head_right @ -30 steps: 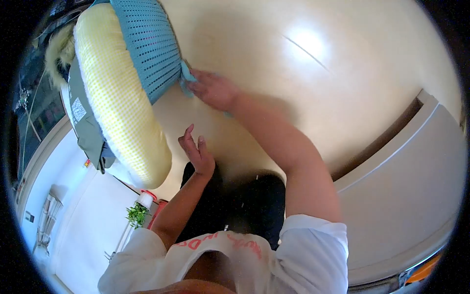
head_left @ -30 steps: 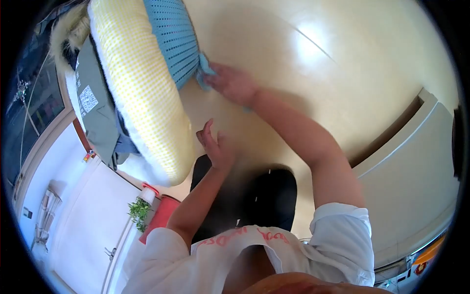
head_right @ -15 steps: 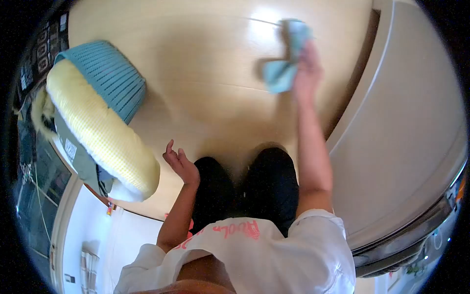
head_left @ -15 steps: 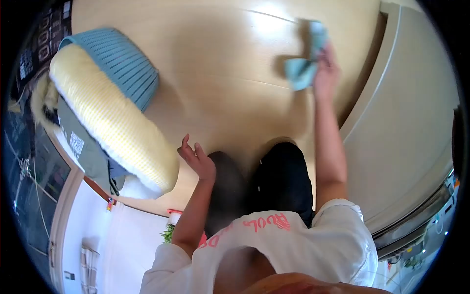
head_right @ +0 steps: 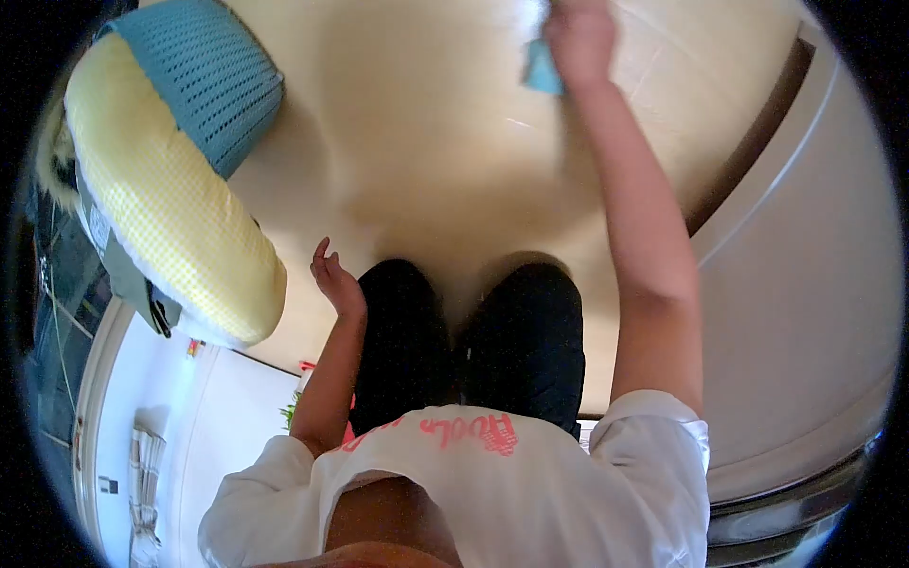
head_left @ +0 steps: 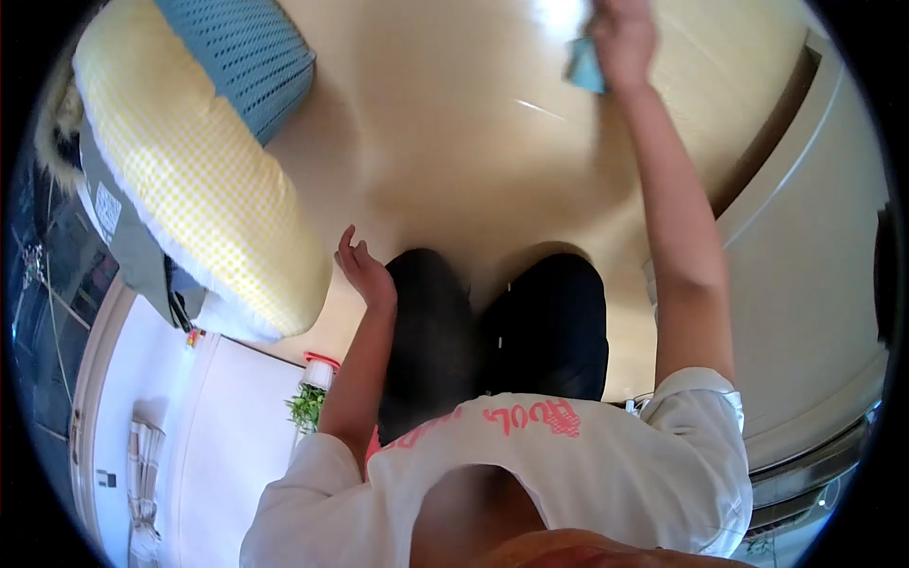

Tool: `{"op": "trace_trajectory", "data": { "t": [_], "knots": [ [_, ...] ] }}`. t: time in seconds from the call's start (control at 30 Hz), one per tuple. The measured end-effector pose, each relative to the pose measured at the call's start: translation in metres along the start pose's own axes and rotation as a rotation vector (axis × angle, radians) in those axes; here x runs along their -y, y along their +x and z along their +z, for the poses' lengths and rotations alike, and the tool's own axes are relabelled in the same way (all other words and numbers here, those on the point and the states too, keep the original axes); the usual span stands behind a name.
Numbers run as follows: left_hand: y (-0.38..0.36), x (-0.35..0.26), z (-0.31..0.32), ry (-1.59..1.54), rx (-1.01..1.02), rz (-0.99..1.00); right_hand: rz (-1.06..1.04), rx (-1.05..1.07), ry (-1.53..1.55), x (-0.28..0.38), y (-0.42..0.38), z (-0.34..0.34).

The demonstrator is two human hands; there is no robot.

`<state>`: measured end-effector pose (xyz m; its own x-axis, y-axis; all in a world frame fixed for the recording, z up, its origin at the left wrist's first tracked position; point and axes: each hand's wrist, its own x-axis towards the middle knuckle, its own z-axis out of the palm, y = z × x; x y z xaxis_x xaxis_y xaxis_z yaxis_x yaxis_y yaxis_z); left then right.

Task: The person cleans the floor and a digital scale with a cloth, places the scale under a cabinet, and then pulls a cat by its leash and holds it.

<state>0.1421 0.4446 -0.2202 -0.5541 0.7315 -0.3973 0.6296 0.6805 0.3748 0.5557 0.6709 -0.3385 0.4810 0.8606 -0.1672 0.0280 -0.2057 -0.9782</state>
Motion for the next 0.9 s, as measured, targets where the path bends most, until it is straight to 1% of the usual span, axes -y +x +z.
{"op": "trace_trajectory", "data": {
  "t": [0.03, 0.07, 0.1, 0.13, 0.17, 0.2, 0.27, 0.33, 0.37, 0.43, 0.47, 0.53, 0.57, 0.6, 0.67, 0.7, 0.73, 0.77, 0.8, 0.87, 0.9],
  "knots": [
    [0.003, 0.010, -0.002, -0.056, -0.004, -0.039, 0.215, 0.103, 0.255, 0.034, -0.025, 0.041],
    [0.007, 0.021, -0.004, -0.113, -0.008, -0.074, -0.374, 0.304, -0.125, -0.004, -0.038, 0.062],
    [0.012, 0.038, -0.004, -0.171, -0.009, -0.093, -0.579, 0.461, -0.600, 0.010, -0.053, 0.084],
    [0.018, 0.057, -0.003, -0.231, -0.015, -0.112, -0.352, 0.633, -0.444, 0.015, -0.072, 0.117],
    [0.021, 0.071, -0.006, -0.289, -0.022, -0.130, -0.595, 0.649, -0.515, 0.006, -0.094, 0.141],
    [0.021, 0.076, -0.012, -0.247, -0.038, -0.153, -0.834, 0.655, -0.583, -0.001, -0.115, 0.159],
    [0.021, 0.084, -0.022, -0.172, -0.066, -0.192, -0.131, 0.995, -0.312, 0.029, -0.165, 0.177],
    [0.024, 0.093, -0.031, -0.176, -0.070, -0.170, -0.555, 1.117, -0.545, 0.009, -0.223, 0.179],
    [0.023, 0.096, -0.036, -0.177, -0.071, -0.158, -0.617, 1.142, -0.541, 0.000, -0.247, 0.178],
    [0.020, 0.089, -0.047, -0.295, -0.073, -0.240, -0.749, 1.189, -0.535, -0.008, -0.277, 0.177],
    [0.018, 0.083, -0.053, -0.352, -0.073, -0.281, -0.749, 1.114, -0.543, -0.010, -0.280, 0.174],
    [0.015, 0.077, -0.063, -0.365, -0.050, -0.290, -0.730, 0.960, -0.554, -0.013, -0.286, 0.160],
    [0.014, 0.077, -0.065, -0.370, -0.034, -0.298, -0.205, 0.965, -0.346, 0.038, -0.268, 0.134],
    [0.018, 0.089, -0.063, -0.352, -0.031, -0.246, 0.309, 0.917, -0.128, 0.088, -0.245, 0.100],
    [0.030, 0.118, -0.057, -0.316, -0.017, -0.136, -0.147, 0.527, -0.107, 0.048, -0.238, 0.035],
    [0.030, 0.111, -0.059, -0.396, 0.008, -0.186, -0.297, 0.383, -0.296, 0.050, -0.232, -0.005],
    [0.032, 0.094, -0.061, -0.477, 0.037, -0.232, -0.119, 0.202, -0.307, 0.060, -0.232, -0.039],
    [0.036, 0.083, -0.061, -0.555, 0.070, -0.275, -0.041, 0.003, -0.288, 0.046, -0.239, -0.073],
    [0.043, 0.083, -0.064, -0.643, 0.050, -0.263, 0.039, -0.201, -0.267, 0.028, -0.256, -0.104],
    [0.079, 0.093, -0.075, -0.825, 0.028, -0.249, 0.267, -0.513, -0.173, 0.010, -0.300, -0.148],
    [0.102, 0.091, -0.087, -0.840, 0.024, -0.233, 0.252, -0.588, -0.324, -0.002, -0.327, -0.166]
  ]
}}
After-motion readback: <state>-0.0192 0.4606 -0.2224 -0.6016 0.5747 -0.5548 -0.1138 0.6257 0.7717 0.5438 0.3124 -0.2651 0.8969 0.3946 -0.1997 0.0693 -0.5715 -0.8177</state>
